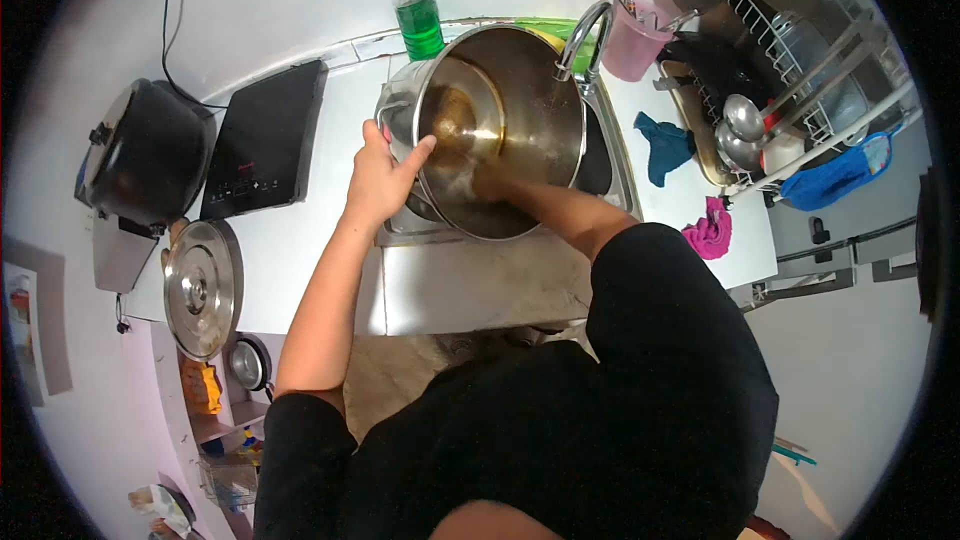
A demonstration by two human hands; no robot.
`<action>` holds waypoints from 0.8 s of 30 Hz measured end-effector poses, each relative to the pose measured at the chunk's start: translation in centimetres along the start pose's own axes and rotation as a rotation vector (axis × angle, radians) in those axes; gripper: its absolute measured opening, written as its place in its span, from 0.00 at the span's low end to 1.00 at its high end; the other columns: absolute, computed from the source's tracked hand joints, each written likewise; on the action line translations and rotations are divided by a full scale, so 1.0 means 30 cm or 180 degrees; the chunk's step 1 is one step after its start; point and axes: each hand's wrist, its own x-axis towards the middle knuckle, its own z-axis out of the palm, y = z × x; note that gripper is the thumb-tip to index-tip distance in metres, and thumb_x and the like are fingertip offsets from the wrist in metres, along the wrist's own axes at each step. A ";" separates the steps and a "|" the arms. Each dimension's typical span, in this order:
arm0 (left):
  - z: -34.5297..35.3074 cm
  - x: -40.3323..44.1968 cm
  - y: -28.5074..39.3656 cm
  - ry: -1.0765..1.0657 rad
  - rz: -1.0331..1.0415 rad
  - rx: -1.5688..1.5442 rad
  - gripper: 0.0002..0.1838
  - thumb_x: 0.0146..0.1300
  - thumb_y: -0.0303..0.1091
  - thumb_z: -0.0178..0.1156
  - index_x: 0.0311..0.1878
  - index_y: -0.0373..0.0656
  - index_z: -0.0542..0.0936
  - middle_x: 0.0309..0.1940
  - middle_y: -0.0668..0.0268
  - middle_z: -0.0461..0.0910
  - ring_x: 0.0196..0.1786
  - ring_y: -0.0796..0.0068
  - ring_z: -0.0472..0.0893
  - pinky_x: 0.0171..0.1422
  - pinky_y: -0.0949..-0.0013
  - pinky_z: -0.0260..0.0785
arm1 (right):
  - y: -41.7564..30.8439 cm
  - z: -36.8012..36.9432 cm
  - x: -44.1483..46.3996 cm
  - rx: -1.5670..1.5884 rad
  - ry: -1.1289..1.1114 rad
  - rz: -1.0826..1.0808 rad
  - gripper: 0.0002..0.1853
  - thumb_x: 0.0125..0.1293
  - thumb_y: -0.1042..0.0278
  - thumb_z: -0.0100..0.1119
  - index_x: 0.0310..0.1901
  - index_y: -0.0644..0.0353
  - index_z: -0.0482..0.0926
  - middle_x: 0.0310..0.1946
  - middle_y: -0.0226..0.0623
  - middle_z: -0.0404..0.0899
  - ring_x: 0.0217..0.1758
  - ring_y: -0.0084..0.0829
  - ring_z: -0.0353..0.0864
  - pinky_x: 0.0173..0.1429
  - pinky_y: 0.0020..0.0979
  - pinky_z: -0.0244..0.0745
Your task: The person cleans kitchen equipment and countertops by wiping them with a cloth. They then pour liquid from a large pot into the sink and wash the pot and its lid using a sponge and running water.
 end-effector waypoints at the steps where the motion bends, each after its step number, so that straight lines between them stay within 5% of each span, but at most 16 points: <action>1: -0.002 -0.003 -0.002 0.0047 0.0092 -0.0013 0.28 0.53 0.51 0.58 0.36 0.33 0.61 0.22 0.50 0.73 0.28 0.57 0.76 0.36 0.64 0.66 | -0.072 -0.018 0.016 0.0435 -0.0016 -0.0037 0.16 0.62 0.62 0.38 0.44 0.62 0.72 0.45 0.46 0.71 0.49 0.37 0.70 0.52 0.41 0.63; 5: 0.018 0.018 -0.047 0.0169 0.0141 -0.0145 0.31 0.54 0.55 0.56 0.37 0.31 0.61 0.26 0.46 0.74 0.32 0.52 0.77 0.40 0.62 0.67 | -0.158 -0.163 0.149 0.5343 0.2351 -0.0607 0.22 0.67 0.54 0.30 0.56 0.59 0.63 0.52 0.40 0.67 0.55 0.29 0.64 0.58 0.33 0.58; 7: 0.035 0.053 -0.087 0.0520 0.0581 0.0080 0.29 0.56 0.57 0.53 0.34 0.35 0.61 0.22 0.51 0.71 0.27 0.59 0.73 0.35 0.64 0.65 | -0.087 -0.365 0.124 0.7397 0.3053 -0.1008 0.26 0.67 0.50 0.28 0.58 0.60 0.62 0.54 0.41 0.65 0.56 0.31 0.64 0.59 0.35 0.58; 10: 0.032 0.066 -0.064 0.0500 0.0715 0.0013 0.30 0.56 0.57 0.52 0.35 0.32 0.62 0.25 0.46 0.73 0.31 0.53 0.75 0.38 0.62 0.65 | 0.084 -0.728 -0.110 0.9884 0.3219 0.0672 0.33 0.61 0.45 0.28 0.56 0.64 0.63 0.55 0.45 0.64 0.53 0.40 0.67 0.57 0.47 0.61; 11: 0.007 0.063 -0.038 0.0022 0.0433 -0.0135 0.38 0.55 0.57 0.52 0.50 0.25 0.60 0.45 0.37 0.70 0.50 0.45 0.72 0.53 0.60 0.64 | 0.150 -0.748 -0.145 0.9953 0.3338 0.1935 0.29 0.61 0.49 0.29 0.56 0.60 0.65 0.55 0.44 0.66 0.52 0.41 0.69 0.56 0.46 0.63; 12: 0.000 0.065 -0.040 0.0054 0.0459 -0.0120 0.38 0.55 0.57 0.52 0.50 0.25 0.60 0.45 0.37 0.70 0.50 0.45 0.72 0.53 0.60 0.64 | 0.111 -0.781 -0.183 0.9955 0.3355 0.1863 0.29 0.61 0.49 0.29 0.56 0.60 0.65 0.55 0.44 0.66 0.52 0.41 0.69 0.56 0.46 0.63; 14: 0.007 0.076 -0.051 0.0144 0.0311 -0.0022 0.37 0.56 0.56 0.52 0.49 0.25 0.61 0.45 0.38 0.71 0.50 0.46 0.72 0.53 0.60 0.64 | 0.014 -0.818 -0.264 0.9784 0.4083 0.0572 0.27 0.60 0.52 0.32 0.49 0.68 0.69 0.52 0.45 0.68 0.50 0.42 0.71 0.56 0.43 0.63; 15: 0.004 0.071 -0.042 0.0166 0.0212 -0.0023 0.36 0.56 0.56 0.52 0.48 0.26 0.62 0.43 0.39 0.72 0.49 0.47 0.73 0.52 0.59 0.64 | 0.040 -0.824 -0.256 0.9758 0.4090 0.0577 0.27 0.60 0.52 0.32 0.49 0.68 0.69 0.52 0.45 0.68 0.50 0.42 0.71 0.56 0.43 0.63; 16: 0.016 0.072 -0.038 0.0147 0.0193 -0.0050 0.36 0.56 0.56 0.52 0.48 0.26 0.62 0.43 0.39 0.72 0.49 0.47 0.73 0.52 0.59 0.64 | 0.089 -0.810 -0.229 0.9719 0.3927 0.1289 0.28 0.60 0.51 0.32 0.47 0.69 0.69 0.50 0.47 0.68 0.48 0.42 0.70 0.55 0.44 0.63; 18: 0.031 0.073 -0.036 0.0287 0.0493 -0.0117 0.28 0.57 0.56 0.50 0.35 0.34 0.63 0.27 0.45 0.74 0.34 0.49 0.75 0.41 0.59 0.65 | 0.141 -0.762 -0.178 0.9565 0.3522 0.2702 0.29 0.61 0.49 0.30 0.43 0.73 0.68 0.47 0.49 0.67 0.46 0.42 0.70 0.53 0.44 0.64; 19: 0.048 0.089 -0.049 0.0401 0.0446 -0.0125 0.29 0.57 0.57 0.50 0.35 0.33 0.64 0.28 0.44 0.74 0.35 0.48 0.76 0.42 0.59 0.65 | 0.092 -0.757 -0.172 0.9553 0.3834 0.1891 0.30 0.60 0.48 0.29 0.45 0.73 0.66 0.50 0.53 0.65 0.48 0.42 0.68 0.53 0.46 0.64; 21: 0.021 0.084 -0.020 0.0311 0.0208 -0.0133 0.31 0.56 0.57 0.52 0.40 0.31 0.64 0.34 0.43 0.74 0.41 0.47 0.75 0.47 0.59 0.65 | -0.018 -0.579 -0.064 0.8631 0.2727 0.1901 0.35 0.58 0.42 0.37 0.57 0.67 0.61 0.61 0.51 0.54 0.60 0.43 0.57 0.63 0.44 0.52; 23: -0.015 0.064 0.015 0.0235 -0.0106 -0.0032 0.34 0.50 0.54 0.58 0.45 0.29 0.62 0.39 0.42 0.74 0.45 0.47 0.75 0.51 0.58 0.65 | -0.238 -0.426 -0.272 0.5650 0.3656 -0.0667 0.24 0.66 0.58 0.32 0.57 0.65 0.61 0.59 0.43 0.57 0.61 0.36 0.54 0.66 0.33 0.47; 24: -0.016 0.069 0.008 0.0250 -0.0087 -0.0027 0.34 0.50 0.54 0.58 0.45 0.29 0.62 0.39 0.42 0.74 0.45 0.47 0.75 0.51 0.58 0.65 | -0.198 -0.233 -0.262 0.4262 0.2369 -0.0379 0.23 0.65 0.58 0.34 0.57 0.63 0.62 0.60 0.43 0.57 0.63 0.37 0.54 0.67 0.35 0.44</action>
